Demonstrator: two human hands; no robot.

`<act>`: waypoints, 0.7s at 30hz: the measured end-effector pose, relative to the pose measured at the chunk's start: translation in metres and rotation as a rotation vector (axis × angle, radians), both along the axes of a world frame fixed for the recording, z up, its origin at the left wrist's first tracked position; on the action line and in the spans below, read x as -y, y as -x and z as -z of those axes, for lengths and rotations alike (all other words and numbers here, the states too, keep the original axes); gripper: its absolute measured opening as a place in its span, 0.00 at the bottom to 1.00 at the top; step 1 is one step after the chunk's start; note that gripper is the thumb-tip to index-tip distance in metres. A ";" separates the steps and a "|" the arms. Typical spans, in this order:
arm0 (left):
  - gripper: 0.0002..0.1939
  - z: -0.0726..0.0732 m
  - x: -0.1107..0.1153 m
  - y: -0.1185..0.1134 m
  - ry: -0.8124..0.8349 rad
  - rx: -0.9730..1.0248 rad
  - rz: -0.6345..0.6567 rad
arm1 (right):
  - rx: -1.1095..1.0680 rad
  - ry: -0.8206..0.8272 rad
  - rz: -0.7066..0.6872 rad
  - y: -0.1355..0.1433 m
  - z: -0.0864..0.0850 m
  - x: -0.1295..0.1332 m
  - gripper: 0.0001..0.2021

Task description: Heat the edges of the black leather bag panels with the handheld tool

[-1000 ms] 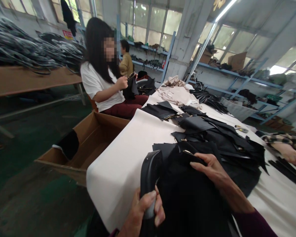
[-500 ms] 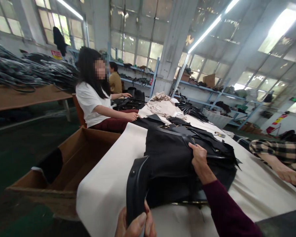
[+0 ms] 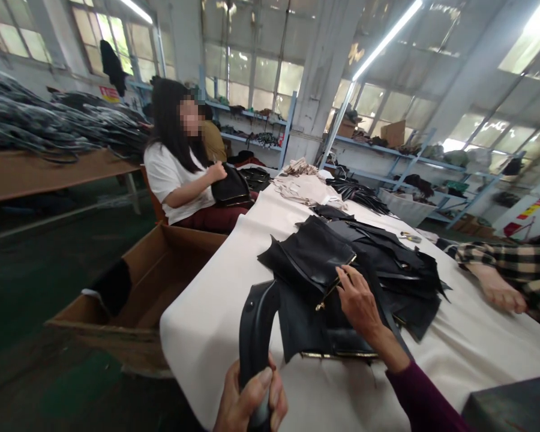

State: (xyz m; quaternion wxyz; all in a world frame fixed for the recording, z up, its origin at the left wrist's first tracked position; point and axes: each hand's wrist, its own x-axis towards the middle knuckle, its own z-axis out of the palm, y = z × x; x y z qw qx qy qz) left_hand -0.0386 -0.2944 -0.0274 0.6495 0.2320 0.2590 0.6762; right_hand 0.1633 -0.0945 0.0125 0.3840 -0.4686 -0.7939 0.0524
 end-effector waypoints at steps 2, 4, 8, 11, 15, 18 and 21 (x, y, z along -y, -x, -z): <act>0.17 0.000 -0.003 -0.003 0.021 -0.008 0.014 | 0.298 -0.167 0.000 -0.001 0.003 0.001 0.14; 0.18 0.000 -0.008 -0.006 0.051 -0.001 0.031 | 0.386 -0.226 0.098 0.002 0.006 -0.003 0.14; 0.19 0.003 -0.018 -0.010 0.109 0.006 0.062 | 0.368 -0.164 0.210 0.008 0.018 -0.005 0.14; 0.19 0.005 -0.024 -0.007 0.152 0.003 0.067 | 0.384 -0.131 0.191 0.006 0.030 0.003 0.12; 0.18 0.005 -0.029 -0.005 0.173 -0.018 0.061 | 0.362 -0.109 0.163 0.000 0.032 0.007 0.14; 0.19 0.002 -0.032 -0.009 0.189 -0.014 0.071 | 0.098 0.214 0.167 0.003 0.024 0.001 0.17; 0.20 -0.001 -0.036 -0.017 0.240 0.013 0.090 | -0.352 0.759 0.042 0.013 0.019 -0.009 0.21</act>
